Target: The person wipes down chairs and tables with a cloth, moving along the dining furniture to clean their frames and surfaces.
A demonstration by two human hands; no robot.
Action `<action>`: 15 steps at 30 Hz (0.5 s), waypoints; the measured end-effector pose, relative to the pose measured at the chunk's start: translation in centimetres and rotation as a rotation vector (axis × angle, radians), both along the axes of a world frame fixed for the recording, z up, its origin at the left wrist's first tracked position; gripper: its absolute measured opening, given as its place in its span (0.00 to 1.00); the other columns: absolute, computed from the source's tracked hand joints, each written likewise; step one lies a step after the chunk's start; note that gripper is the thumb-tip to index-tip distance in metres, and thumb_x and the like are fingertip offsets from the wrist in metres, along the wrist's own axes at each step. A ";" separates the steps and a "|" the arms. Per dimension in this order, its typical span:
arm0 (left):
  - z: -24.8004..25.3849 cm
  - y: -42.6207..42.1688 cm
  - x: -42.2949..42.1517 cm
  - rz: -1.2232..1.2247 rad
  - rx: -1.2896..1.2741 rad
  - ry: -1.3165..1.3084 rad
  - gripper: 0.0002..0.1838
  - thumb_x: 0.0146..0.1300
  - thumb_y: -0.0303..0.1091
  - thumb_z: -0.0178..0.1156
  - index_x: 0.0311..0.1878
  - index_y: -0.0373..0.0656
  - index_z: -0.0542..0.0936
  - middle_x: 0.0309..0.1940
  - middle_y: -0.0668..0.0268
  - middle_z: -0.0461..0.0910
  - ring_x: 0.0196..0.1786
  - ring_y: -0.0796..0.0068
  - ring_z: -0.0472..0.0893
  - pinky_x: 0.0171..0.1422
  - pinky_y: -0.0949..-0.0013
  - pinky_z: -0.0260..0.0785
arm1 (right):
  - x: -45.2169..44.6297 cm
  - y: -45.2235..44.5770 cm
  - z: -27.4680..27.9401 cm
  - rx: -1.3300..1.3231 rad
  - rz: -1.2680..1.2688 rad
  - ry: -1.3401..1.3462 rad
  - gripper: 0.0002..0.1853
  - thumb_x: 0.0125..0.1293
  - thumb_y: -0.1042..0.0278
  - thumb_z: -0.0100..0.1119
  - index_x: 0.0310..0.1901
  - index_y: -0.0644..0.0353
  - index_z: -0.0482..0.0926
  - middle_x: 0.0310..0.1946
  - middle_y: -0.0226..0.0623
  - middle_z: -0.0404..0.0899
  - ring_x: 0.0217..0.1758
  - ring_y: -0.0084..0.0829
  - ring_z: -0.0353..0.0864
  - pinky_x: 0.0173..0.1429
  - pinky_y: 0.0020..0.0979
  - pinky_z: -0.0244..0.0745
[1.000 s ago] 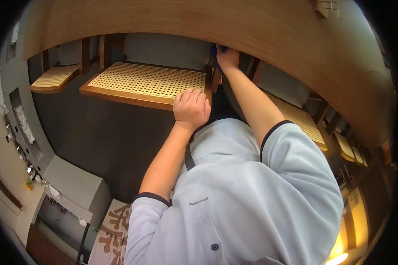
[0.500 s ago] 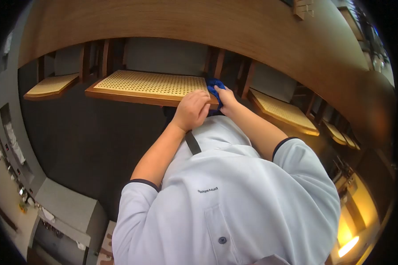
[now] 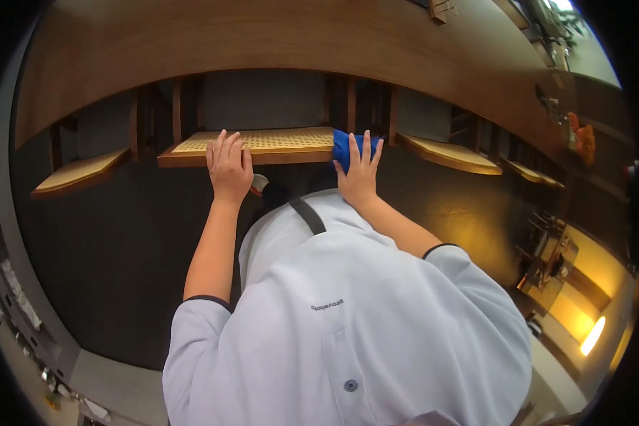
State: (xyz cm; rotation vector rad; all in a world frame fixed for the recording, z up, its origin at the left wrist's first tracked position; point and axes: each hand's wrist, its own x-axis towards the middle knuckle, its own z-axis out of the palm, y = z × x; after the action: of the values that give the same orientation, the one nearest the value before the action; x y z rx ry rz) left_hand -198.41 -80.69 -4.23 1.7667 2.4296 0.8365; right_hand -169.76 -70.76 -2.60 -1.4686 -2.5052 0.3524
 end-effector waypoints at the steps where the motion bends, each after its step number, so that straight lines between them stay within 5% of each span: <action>1: -0.1 -0.3 -0.5 -0.018 -0.001 -0.005 0.10 0.70 0.35 0.58 0.50 0.44 0.82 0.57 0.64 0.82 0.70 0.59 0.73 0.81 0.49 0.51 | -0.5 -0.5 -0.3 0.038 -0.003 0.019 0.38 0.64 0.56 0.70 0.73 0.54 0.68 0.79 0.60 0.51 0.83 0.68 0.38 0.79 0.70 0.33; 5: -0.3 -1.3 -1.2 -0.095 -0.031 -0.002 0.10 0.72 0.35 0.57 0.51 0.44 0.82 0.59 0.65 0.82 0.71 0.63 0.74 0.81 0.53 0.52 | -4.3 -1.7 0.8 -0.016 0.087 -0.072 0.38 0.63 0.58 0.69 0.74 0.52 0.67 0.79 0.51 0.55 0.84 0.63 0.41 0.78 0.71 0.38; 8: -0.5 -1.3 -1.4 -0.107 -0.026 0.008 0.10 0.72 0.33 0.56 0.51 0.44 0.82 0.58 0.67 0.83 0.70 0.65 0.75 0.81 0.55 0.54 | -9.0 -2.6 1.0 -0.053 0.227 0.009 0.37 0.59 0.57 0.72 0.71 0.49 0.71 0.75 0.49 0.63 0.81 0.59 0.53 0.77 0.68 0.46; 15: -0.8 -1.9 -2.9 -0.072 -0.010 -0.158 0.12 0.73 0.32 0.52 0.54 0.42 0.80 0.63 0.58 0.78 0.73 0.56 0.71 0.80 0.51 0.54 | -16.4 -2.0 -0.6 -0.006 0.502 0.301 0.33 0.51 0.59 0.75 0.62 0.47 0.80 0.66 0.47 0.76 0.61 0.55 0.81 0.57 0.48 0.81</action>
State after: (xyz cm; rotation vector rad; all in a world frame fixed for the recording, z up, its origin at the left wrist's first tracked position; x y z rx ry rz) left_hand -201.32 -82.64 -4.98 1.7024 2.2544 0.9166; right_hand -186.14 -72.79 -3.24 -0.6992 -2.5803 0.6095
